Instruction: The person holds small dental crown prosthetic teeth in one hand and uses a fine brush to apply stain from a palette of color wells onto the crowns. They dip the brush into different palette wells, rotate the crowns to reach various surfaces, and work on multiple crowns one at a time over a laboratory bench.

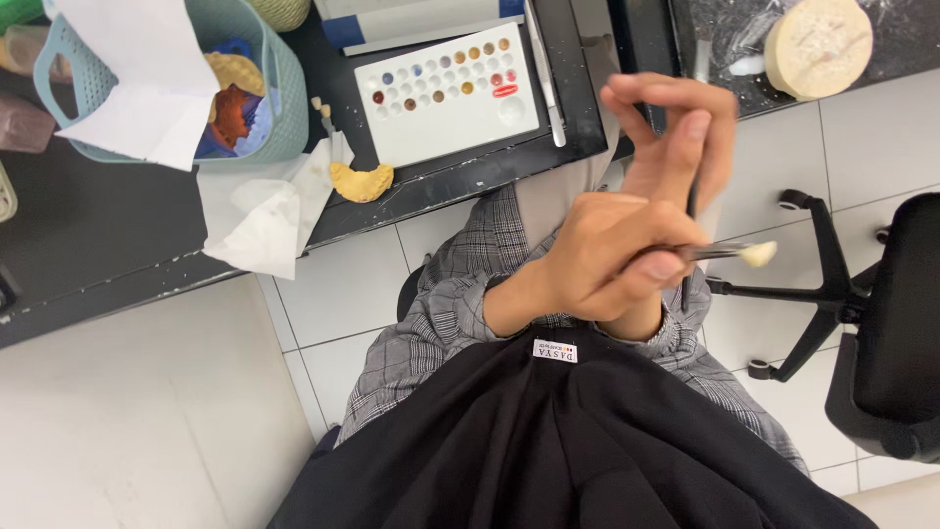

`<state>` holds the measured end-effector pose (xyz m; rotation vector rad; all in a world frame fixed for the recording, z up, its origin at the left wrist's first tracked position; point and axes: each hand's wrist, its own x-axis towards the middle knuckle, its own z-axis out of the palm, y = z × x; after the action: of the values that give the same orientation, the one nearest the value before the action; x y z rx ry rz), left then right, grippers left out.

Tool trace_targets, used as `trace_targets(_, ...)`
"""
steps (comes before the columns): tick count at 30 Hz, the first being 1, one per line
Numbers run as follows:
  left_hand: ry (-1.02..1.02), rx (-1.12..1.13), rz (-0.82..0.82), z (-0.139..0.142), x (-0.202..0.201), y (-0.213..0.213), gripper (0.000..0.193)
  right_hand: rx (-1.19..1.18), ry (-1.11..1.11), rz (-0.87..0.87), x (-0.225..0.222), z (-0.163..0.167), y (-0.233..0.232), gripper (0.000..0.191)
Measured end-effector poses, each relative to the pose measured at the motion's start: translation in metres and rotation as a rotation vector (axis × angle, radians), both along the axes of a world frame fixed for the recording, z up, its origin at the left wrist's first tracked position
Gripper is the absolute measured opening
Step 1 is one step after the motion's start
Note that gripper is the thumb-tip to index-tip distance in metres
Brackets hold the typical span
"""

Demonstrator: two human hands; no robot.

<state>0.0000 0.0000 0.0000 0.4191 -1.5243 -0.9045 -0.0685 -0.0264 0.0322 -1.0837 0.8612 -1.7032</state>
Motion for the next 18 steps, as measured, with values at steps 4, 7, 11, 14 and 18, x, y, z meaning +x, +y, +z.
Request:
trace_targets(4,0.062,0.170,-0.121,-0.002,0.003,0.008,0.027,-0.111,0.371,0.249,0.002,-0.039,-0.030,0.010)
trace_targets(7,0.094,0.182,-0.104,-0.006,0.016,0.012,0.028,-0.274,0.658,0.383,0.018,-0.056,-0.050,0.019)
trace_targets(11,0.221,0.188,0.061,-0.011,0.031,0.020,0.029,-0.418,0.792,0.535,0.079,-0.070,-0.069,0.030)
trace_targets(14,0.372,0.222,0.211,-0.013,0.045,0.028,0.028,-0.503,0.794,0.617,0.125,-0.069,-0.082,0.039)
trace_targets(18,0.455,0.245,0.421,-0.012,0.071,0.037,0.030,-0.639,1.017,0.475,0.176,-0.069,-0.086,0.047)
